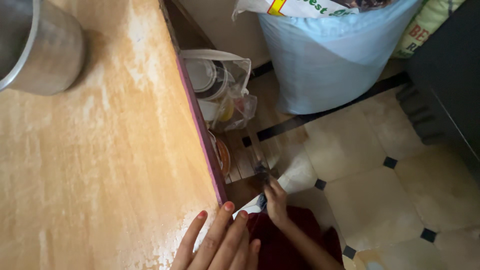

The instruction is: The person wipes the top surface and edges of a wooden table using a patterned cloth. They dip the cloth into a metal bowl of water, wring it out, and continue wiping the tabletop and the underside of the table edge.

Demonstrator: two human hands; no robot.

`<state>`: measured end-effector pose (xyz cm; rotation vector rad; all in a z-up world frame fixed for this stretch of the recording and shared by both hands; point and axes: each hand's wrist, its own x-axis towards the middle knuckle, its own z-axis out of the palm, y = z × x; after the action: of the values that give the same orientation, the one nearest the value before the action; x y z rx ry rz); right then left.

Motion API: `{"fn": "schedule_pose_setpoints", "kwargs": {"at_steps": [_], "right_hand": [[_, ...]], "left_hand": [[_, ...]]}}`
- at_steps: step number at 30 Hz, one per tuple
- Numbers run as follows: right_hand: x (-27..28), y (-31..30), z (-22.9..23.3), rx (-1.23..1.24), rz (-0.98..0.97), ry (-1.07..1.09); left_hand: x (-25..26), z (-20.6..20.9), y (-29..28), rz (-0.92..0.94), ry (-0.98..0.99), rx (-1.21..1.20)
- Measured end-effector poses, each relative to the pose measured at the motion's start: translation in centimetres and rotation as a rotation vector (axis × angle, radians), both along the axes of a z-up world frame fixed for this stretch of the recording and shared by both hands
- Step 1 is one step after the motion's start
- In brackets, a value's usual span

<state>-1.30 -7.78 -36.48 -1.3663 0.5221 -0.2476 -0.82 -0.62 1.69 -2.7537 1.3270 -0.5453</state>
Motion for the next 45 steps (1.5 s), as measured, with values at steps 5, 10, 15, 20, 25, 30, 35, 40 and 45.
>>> {"fn": "schedule_pose_setpoints", "kwargs": {"at_steps": [5,10,15,20,25,30,35,40,45], "right_hand": [[-1.7,-2.1,16.6,-0.068,0.202,-0.593],[-1.1,0.1,16.5,-0.277,0.165,-0.712],[-0.5,-0.2,4.2,-0.331,0.166,-0.467],[-1.7,-0.2,0.6,-0.074,0.166,-0.298],[-2.7,-0.1,8.6,-0.120,0.142,-0.233],[-4.4,-4.3,12.8,0.185,0.230,-0.465],[-6.4,-7.0,18.8,0.475,0.089,-0.491],[-4.7,-6.7,33.8,-0.744,0.381,-0.545],[1.8,-6.3,41.7,-1.132,0.590,-0.480]], "left_hand": [[0.1,0.2,0.2,-0.054,-0.003,-0.014],[0.5,0.4,0.1,-0.119,-0.015,-0.044],[0.5,1.1,-0.2,-0.104,-0.035,-0.146],[0.3,1.4,0.1,-0.136,-0.060,-0.264],[0.4,1.3,1.8,-0.214,-0.050,-0.466],[0.3,2.0,3.8,-0.297,-0.001,-0.603],[0.3,2.7,6.9,-0.364,-0.096,-0.401],[0.6,1.7,8.9,-0.268,-0.097,-0.383],[0.1,-0.6,13.8,-0.205,-0.123,-0.263]]}}
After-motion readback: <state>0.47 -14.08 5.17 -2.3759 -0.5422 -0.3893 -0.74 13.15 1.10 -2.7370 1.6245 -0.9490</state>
